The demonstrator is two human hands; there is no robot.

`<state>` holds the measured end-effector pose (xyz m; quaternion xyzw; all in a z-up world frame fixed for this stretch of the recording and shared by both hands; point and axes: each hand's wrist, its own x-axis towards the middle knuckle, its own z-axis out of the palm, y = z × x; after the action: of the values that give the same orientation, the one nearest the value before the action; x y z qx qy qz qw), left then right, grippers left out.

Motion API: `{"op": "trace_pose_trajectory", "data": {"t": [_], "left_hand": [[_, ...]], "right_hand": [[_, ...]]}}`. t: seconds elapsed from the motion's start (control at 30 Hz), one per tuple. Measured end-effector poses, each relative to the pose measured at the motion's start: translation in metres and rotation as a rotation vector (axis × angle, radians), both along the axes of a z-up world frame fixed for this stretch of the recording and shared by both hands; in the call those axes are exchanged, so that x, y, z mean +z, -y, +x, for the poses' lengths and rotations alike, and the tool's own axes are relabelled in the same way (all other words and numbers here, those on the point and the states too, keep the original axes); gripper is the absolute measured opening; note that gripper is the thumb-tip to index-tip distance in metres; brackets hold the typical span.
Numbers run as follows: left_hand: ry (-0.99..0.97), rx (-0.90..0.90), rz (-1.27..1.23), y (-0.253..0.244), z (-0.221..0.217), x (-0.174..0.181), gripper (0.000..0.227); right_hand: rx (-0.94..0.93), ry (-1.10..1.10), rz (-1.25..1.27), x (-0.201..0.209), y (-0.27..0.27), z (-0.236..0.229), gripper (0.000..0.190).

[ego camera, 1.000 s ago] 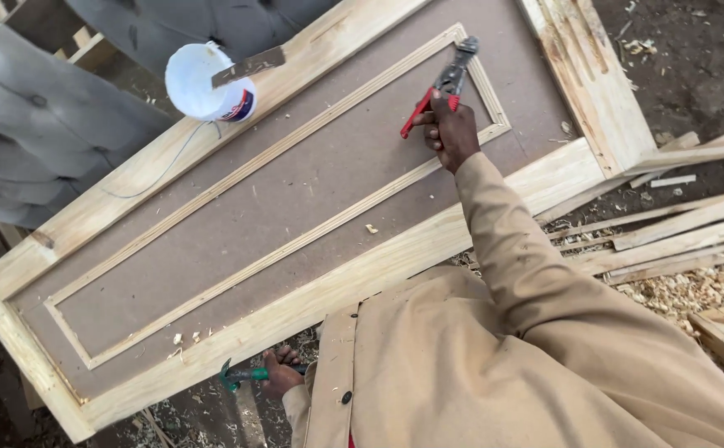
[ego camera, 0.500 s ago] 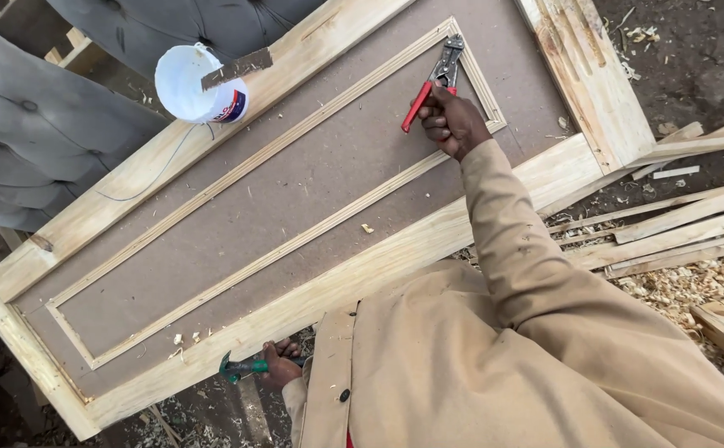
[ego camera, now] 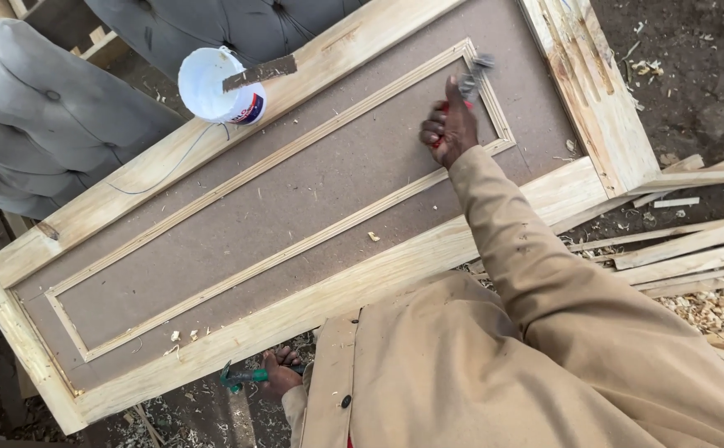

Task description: The person is nailing and adjusting decorative wooden strips onto a panel using a hammer and pliers.

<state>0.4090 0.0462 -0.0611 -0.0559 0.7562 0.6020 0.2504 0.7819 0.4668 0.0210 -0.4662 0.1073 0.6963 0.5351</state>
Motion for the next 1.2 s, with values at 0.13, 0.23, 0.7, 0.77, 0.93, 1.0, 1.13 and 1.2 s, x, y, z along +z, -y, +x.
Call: {"op": "trace_pose_trajectory", "data": {"t": [0.13, 0.23, 0.7, 0.77, 0.93, 1.0, 1.13, 1.2], "left_hand": [[0.066, -0.109, 0.084, 0.029, -0.016, -0.037, 0.027], [0.104, -0.043, 0.072, 0.021, -0.004, -0.01, 0.017], [0.132, -0.09, 0.073, -0.006, -0.017, -0.023, 0.023], [0.147, -0.121, 0.062, 0.004, -0.022, -0.031, 0.022], [0.16, -0.07, 0.0, 0.015, -0.024, -0.046, 0.014], [0.223, 0.033, 0.006, 0.018, -0.022, -0.045, 0.021], [0.296, 0.002, 0.032, 0.033, -0.032, -0.059, 0.024], [0.236, 0.063, 0.031, 0.025, -0.026, -0.052, 0.02]], "right_hand": [[-0.244, -0.167, 0.348, -0.045, -0.003, 0.057, 0.033], [-0.467, 0.063, 0.376, 0.006, 0.015, 0.055, 0.037], [0.514, 0.502, 0.104, 0.002, 0.006, 0.027, 0.035], [0.518, 0.477, 0.089, 0.005, 0.007, 0.027, 0.035], [0.525, 0.416, 0.091, 0.011, 0.003, 0.032, 0.034], [0.548, 0.392, 0.073, 0.013, 0.002, 0.034, 0.03], [0.511, 0.315, 0.042, 0.006, -0.001, 0.034, 0.03], [0.446, 0.205, 0.022, -0.003, -0.005, 0.033, 0.025]]}}
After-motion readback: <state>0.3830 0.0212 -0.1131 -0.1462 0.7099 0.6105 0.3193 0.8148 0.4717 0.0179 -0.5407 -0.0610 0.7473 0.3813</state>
